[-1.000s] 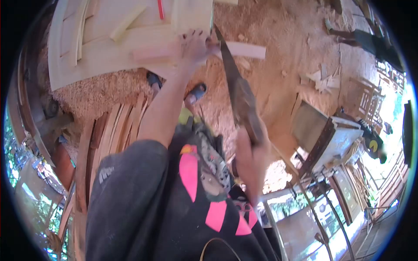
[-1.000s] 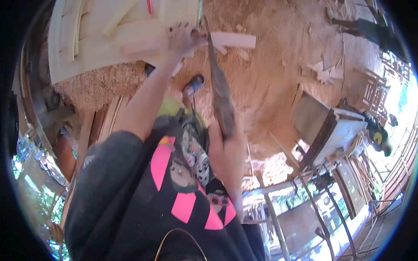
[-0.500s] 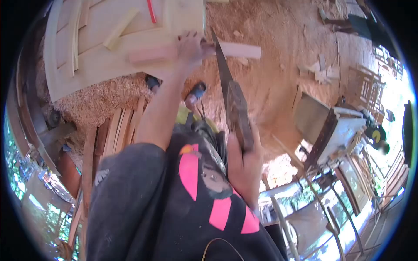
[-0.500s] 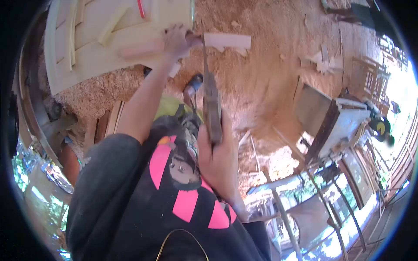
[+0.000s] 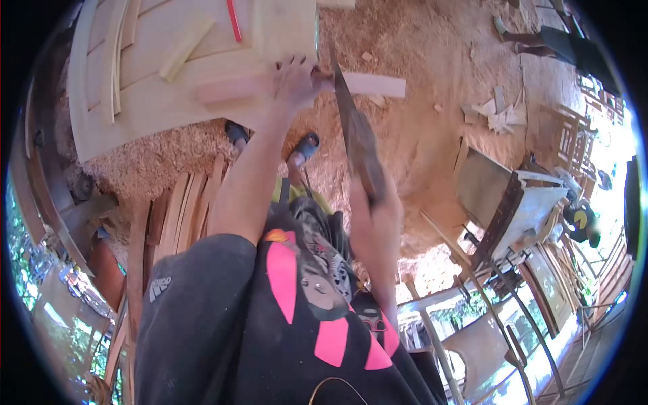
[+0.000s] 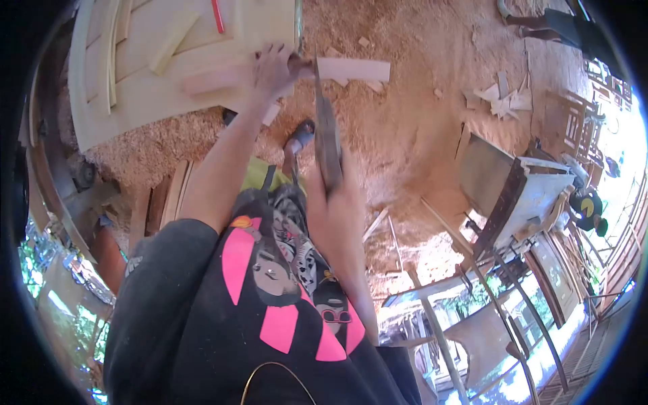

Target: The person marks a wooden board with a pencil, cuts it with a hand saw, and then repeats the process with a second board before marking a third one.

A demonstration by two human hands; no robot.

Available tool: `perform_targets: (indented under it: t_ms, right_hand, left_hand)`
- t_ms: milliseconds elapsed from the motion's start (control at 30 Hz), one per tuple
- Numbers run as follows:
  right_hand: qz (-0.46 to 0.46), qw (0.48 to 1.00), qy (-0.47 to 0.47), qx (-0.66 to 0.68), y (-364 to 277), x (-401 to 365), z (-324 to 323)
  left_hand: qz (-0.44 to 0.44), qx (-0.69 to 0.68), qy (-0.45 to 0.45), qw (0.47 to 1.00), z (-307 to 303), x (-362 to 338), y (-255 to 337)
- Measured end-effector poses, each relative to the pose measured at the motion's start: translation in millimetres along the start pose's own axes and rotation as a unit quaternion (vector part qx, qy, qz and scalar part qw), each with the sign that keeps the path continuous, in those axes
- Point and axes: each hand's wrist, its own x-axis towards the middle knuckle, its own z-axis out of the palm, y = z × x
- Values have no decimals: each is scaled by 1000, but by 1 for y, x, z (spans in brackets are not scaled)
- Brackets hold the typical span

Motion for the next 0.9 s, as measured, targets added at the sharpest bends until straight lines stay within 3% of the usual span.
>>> perform_targets:
  t_ms: [33, 67, 100, 200, 233, 300, 333, 433, 500, 533, 600, 700, 767, 800, 833, 900]
  right_hand:
    - [-9, 1000, 5, 1, -4, -43, -18]
    - [67, 997, -15, 21, -26, -77, -37]
    - [30, 999, -37, -24, -29, -102, -54]
    - [50, 999, -11, 10, -21, -94, -39]
    - [-33, 998, 14, -47, -2, -58, -18]
    - [48, 999, -13, 7, 16, 33, 26]
    - [-7, 1000, 5, 8, 31, 76, 49]
    - [-9, 999, 10, -38, 9, 90, 45]
    - [56, 998, -25, 6, -11, 18, 8]
    - [0, 1000, -13, 13, 1, -23, -7]
    - [9, 1000, 1, 17, -14, -101, -41]
    - [-16, 999, 7, 31, -15, -125, -55]
    - [-16, 999, -5, -28, 8, -67, -20]
    - [-68, 997, 20, -5, 23, -15, 10]
    - [37, 999, -19, -15, 33, 26, 29]
    - [1, 1000, -15, 16, 31, 79, 48]
  left_hand:
    - [-7, -5, -23, 1000, -4, -13, 6]
    - [-19, -41, -49, 998, -12, -17, 10]
    - [-20, -70, -50, 996, -16, 0, 8]
    - [-13, -30, -26, 999, -12, 0, 9]
    - [-12, -29, -23, 999, -13, -1, 11]
    - [-14, -8, -15, 1000, -16, 0, 12]
    - [-19, -8, -13, 1000, -18, 0, 12]
    - [-6, -37, -48, 998, -16, -10, 11]
    - [1, 8, -13, 1000, -3, -1, 2]
    - [2, 10, -7, 1000, -4, 12, 0]
    - [-23, -19, -43, 999, -13, -2, 9]
    - [-18, 3, -30, 999, -11, 0, 9]
    - [-20, -1, -30, 999, -12, -3, 10]
    - [-20, -4, -27, 999, -13, -1, 9]
    - [-24, -1, -22, 999, -14, 1, 7]
    - [-13, -16, -38, 999, -15, -1, 8]
